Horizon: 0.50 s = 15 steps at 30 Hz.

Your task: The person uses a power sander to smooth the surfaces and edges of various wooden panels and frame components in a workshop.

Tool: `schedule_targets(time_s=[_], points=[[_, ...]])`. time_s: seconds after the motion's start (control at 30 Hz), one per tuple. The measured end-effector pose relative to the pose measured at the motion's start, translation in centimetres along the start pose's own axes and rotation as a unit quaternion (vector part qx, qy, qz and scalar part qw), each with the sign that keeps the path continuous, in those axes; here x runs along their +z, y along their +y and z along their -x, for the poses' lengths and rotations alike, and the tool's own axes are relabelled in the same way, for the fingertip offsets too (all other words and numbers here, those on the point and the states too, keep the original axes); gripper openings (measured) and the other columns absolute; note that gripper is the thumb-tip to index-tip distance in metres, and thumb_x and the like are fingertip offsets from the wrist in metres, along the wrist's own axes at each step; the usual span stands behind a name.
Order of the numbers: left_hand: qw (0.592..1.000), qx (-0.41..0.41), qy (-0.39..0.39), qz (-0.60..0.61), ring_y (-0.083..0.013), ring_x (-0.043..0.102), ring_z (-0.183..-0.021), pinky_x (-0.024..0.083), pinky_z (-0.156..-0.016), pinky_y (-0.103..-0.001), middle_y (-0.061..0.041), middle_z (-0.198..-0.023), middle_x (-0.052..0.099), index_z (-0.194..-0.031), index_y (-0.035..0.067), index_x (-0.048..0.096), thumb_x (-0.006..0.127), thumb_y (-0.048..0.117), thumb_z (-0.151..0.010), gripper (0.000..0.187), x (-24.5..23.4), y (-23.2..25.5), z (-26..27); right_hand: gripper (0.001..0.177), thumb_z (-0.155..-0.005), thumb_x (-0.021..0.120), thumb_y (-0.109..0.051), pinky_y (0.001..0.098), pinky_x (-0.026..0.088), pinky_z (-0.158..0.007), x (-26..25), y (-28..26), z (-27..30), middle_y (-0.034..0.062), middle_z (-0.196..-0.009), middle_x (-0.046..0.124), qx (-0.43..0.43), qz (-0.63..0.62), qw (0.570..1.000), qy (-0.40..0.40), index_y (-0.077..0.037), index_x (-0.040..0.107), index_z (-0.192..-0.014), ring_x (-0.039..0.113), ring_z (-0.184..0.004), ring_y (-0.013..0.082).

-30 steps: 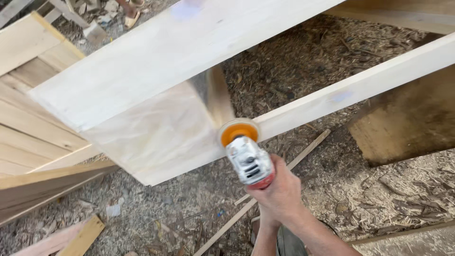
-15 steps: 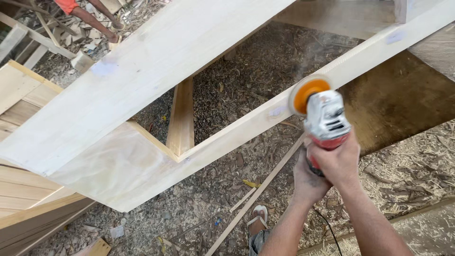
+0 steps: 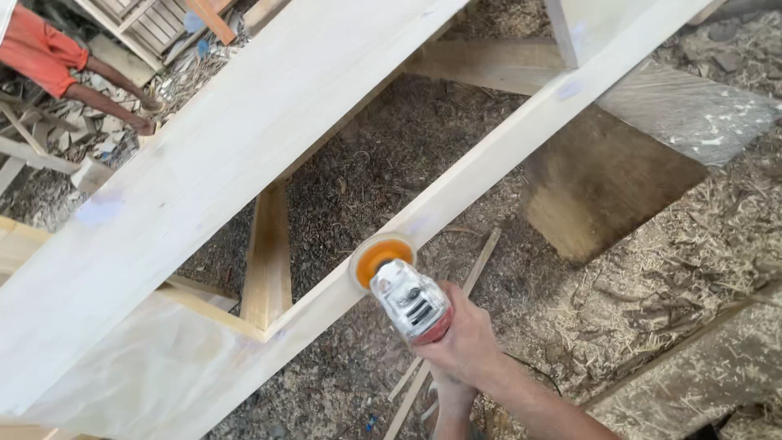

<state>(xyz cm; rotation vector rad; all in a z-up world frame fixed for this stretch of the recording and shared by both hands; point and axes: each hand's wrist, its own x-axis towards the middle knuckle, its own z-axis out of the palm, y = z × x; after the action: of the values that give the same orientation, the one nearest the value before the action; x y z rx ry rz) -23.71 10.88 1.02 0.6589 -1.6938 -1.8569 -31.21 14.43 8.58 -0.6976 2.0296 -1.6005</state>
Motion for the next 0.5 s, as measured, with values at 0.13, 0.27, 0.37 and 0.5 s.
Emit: schedule_targets(time_s=[0.13, 0.27, 0.37, 0.5], points=[[0.973, -0.095, -0.023, -0.208, -0.0185, 0.069, -0.109, 0.064, -0.089, -0.034, -0.009, -0.124, 0.062, -0.132, 0.007, 0.049, 0.070, 0.027, -0.091, 0.050, 4.1, 0.3, -2.2, 0.087, -0.059, 0.091, -0.025, 0.0367, 0.067, -0.082, -3.1, 2.0, -1.9, 0.0137, -0.111, 0.074, 0.087, -0.077, 0.993, 0.032, -0.005, 0.052, -0.133, 0.078, -0.097, 0.0236], [0.975, -0.003, -0.080, -0.207, -0.0202, 0.065, -0.119, 0.058, -0.101, -0.036, -0.008, -0.135, 0.059, -0.141, 0.009, 0.043, 0.077, 0.025, -0.091, 0.063, 8.6, 1.0, -3.7, 0.072, -0.064, 0.090, -0.025, 0.0368, 0.065, -0.087, -8.2, 5.3, -3.6, 0.0149, -0.110, 0.075, 0.004, -0.021, 0.992, 0.121, -0.001, 0.056, -0.123, 0.078, -0.097, 0.0244], [0.959, -0.037, -0.093, -0.267, -0.0199, 0.067, -0.121, 0.056, -0.103, -0.035, -0.008, -0.136, 0.063, -0.145, 0.011, 0.044, 0.079, 0.028, -0.090, 0.067, 10.1, 0.9, -4.4, 0.072, -0.069, 0.090, -0.023, 0.0382, 0.061, -0.092, -10.0, 6.5, -4.6, 0.0161, -0.113, 0.074, -0.028, -0.009, 0.985, 0.172, 0.002, 0.055, -0.126, 0.075, -0.102, 0.0244], [0.983, -0.005, -0.074, -0.166, -0.0206, 0.070, -0.120, 0.057, -0.102, -0.035, -0.009, -0.133, 0.067, -0.143, 0.008, 0.046, 0.084, 0.025, -0.080, 0.076, 9.7, 0.2, -4.2, 0.066, -0.073, 0.087, -0.024, 0.0387, 0.059, -0.093, -9.8, 5.4, -4.1, 0.0160, -0.114, 0.075, -0.025, -0.049, 0.979, 0.196, 0.001, 0.057, -0.125, 0.074, -0.105, 0.0222]])
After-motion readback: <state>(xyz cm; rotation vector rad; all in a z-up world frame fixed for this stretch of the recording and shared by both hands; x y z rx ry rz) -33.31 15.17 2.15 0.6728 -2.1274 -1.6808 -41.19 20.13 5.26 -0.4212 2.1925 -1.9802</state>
